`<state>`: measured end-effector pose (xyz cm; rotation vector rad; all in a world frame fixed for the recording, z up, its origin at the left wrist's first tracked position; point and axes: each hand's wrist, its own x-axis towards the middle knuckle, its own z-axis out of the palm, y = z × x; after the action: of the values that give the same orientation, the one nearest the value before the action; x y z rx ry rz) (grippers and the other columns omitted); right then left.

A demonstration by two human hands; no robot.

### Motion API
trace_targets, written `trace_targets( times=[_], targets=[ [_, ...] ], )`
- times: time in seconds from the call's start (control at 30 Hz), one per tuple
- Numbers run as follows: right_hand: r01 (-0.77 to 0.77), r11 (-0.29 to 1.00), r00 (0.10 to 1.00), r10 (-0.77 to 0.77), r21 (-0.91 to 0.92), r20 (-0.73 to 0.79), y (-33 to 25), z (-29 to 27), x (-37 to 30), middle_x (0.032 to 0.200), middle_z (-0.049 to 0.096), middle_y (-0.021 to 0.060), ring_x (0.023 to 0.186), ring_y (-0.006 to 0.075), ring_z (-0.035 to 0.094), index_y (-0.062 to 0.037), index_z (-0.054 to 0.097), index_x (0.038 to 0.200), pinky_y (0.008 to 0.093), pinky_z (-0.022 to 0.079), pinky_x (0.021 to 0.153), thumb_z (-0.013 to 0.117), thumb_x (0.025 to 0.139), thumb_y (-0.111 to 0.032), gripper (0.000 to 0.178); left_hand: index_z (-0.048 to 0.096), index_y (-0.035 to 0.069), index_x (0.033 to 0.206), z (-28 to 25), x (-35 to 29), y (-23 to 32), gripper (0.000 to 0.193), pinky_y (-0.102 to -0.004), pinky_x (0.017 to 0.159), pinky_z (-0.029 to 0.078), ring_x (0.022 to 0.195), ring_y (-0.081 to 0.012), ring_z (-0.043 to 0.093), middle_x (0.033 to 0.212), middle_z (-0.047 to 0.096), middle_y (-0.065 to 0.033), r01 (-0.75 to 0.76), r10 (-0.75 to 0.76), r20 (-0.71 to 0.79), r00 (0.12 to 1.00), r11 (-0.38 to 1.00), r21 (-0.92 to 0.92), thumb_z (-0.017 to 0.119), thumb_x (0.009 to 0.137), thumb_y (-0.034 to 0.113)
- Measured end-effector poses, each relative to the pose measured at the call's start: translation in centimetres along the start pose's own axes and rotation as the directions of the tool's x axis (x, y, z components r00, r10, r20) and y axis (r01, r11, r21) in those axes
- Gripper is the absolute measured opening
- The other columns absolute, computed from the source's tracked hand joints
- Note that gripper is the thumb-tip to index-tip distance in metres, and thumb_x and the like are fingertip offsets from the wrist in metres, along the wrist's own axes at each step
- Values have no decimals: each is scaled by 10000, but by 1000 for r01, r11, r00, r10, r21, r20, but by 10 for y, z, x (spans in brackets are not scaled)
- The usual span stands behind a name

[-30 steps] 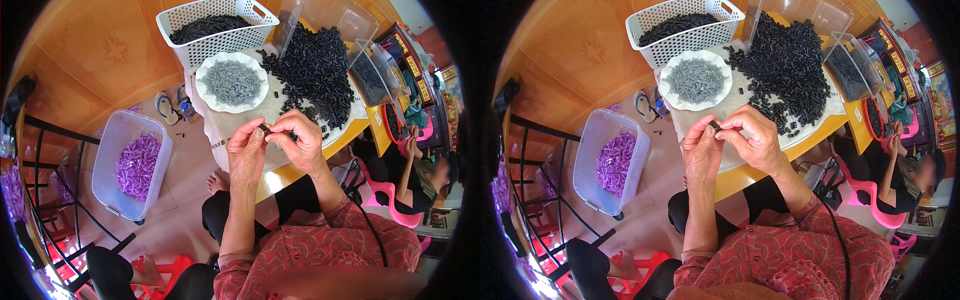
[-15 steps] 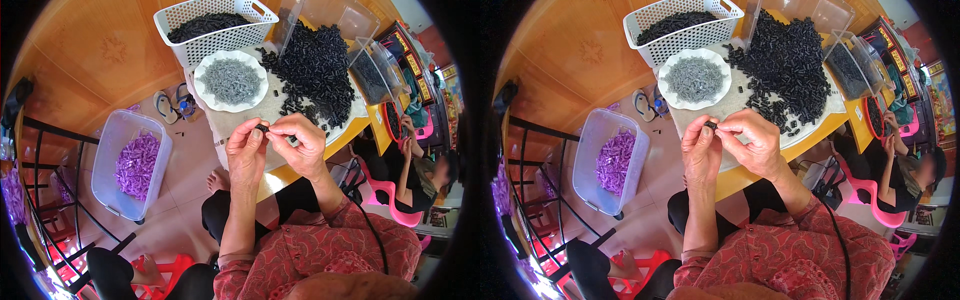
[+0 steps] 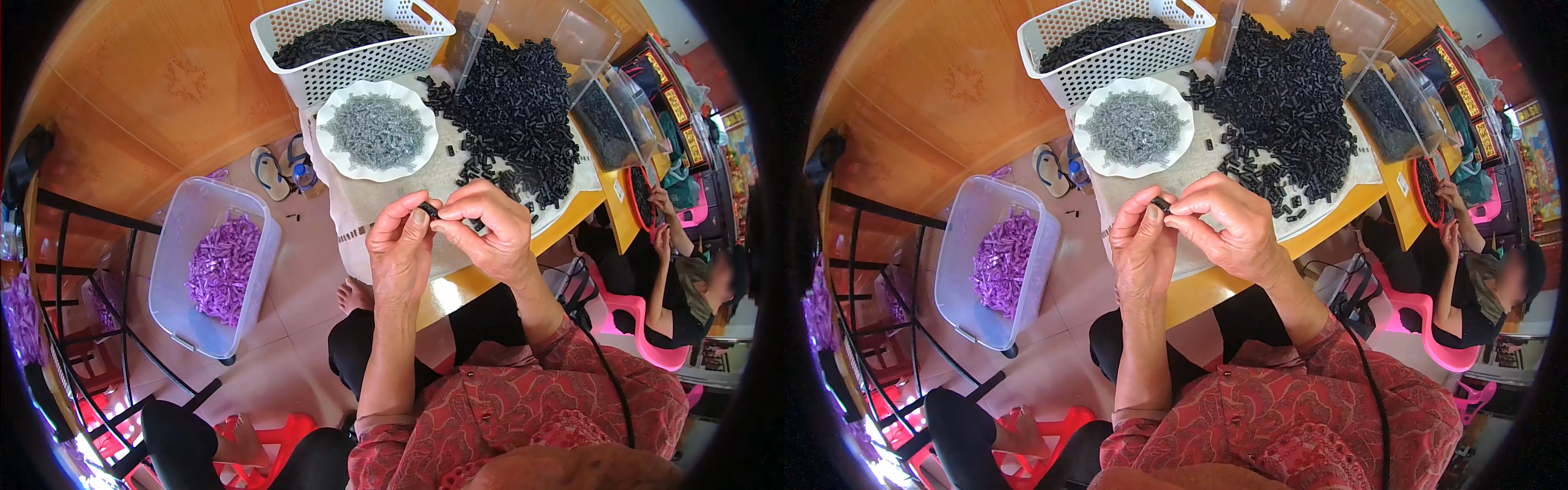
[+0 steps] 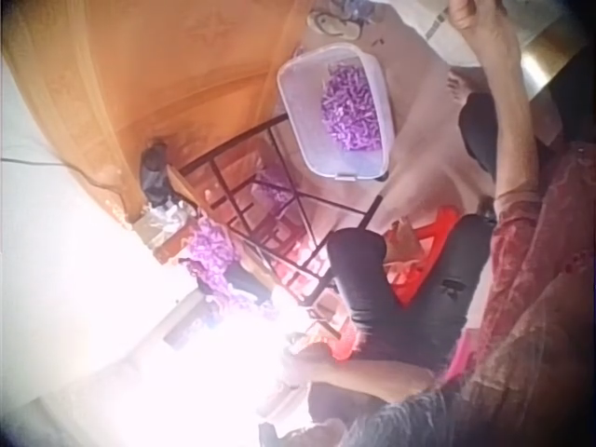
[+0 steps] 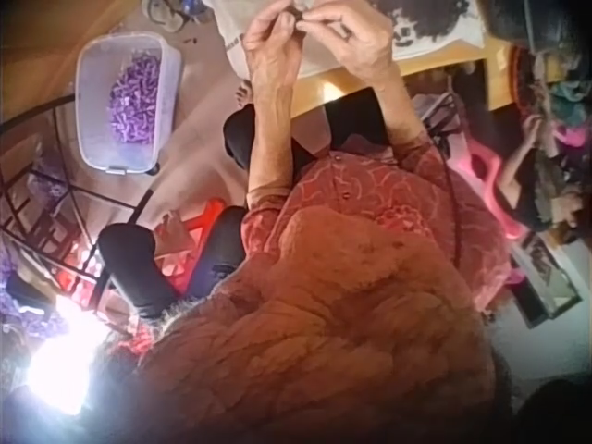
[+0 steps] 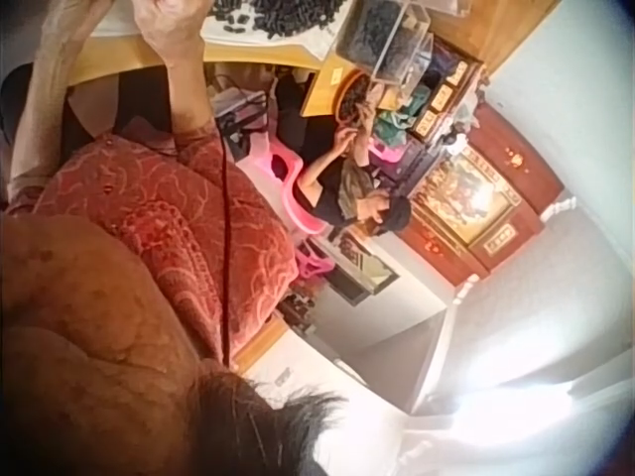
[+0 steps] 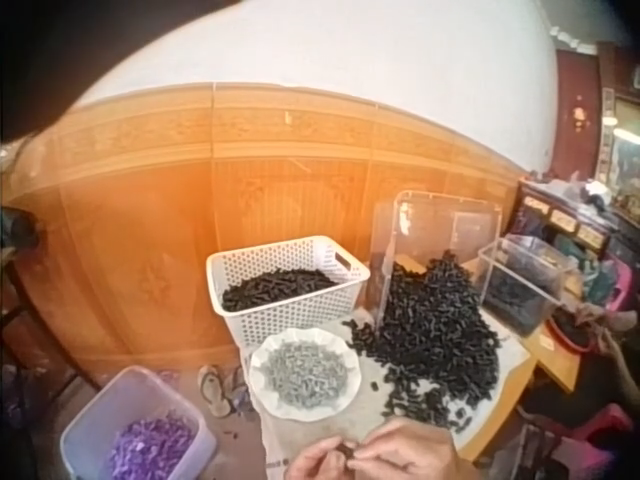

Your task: The person assembles small plastic components by hand, repeatedly picking pieces from the table and fitting them together.

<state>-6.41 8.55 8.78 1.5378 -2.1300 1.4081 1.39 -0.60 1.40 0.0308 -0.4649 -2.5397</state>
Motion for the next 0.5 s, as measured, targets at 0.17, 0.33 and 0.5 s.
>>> trace_targets(
  times=[0.17,0.33,0.5],
  targets=[
    [-19,1000,999,19,14,-29,-1,1,-1,794,620,95,656,167,623,-2,631,822,264,501,568,787,678,17,212,603,8,1158,-1,2,-2,249,-308,854,476,940,-165,596,1009,645,-104,57,-58,-3,998,991,-120,574,912,28],
    [-30,999,998,29,-14,-47,0,0,-1,781,608,91,639,153,611,2,637,827,246,509,552,798,673,11,224,595,0,1167,-2,2,-4,255,-306,856,478,943,-170,596,1006,641,-109,60,-63,-14,998,989,-137,567,914,20],
    [-4,1000,999,4,-1,-49,-1,1,2,821,612,98,684,167,615,-1,641,890,261,517,591,800,664,3,276,587,-11,1176,-5,2,-3,263,-300,846,485,944,-172,598,1013,639,-111,49,-47,20,999,992,-118,560,915,9]
  ],
)
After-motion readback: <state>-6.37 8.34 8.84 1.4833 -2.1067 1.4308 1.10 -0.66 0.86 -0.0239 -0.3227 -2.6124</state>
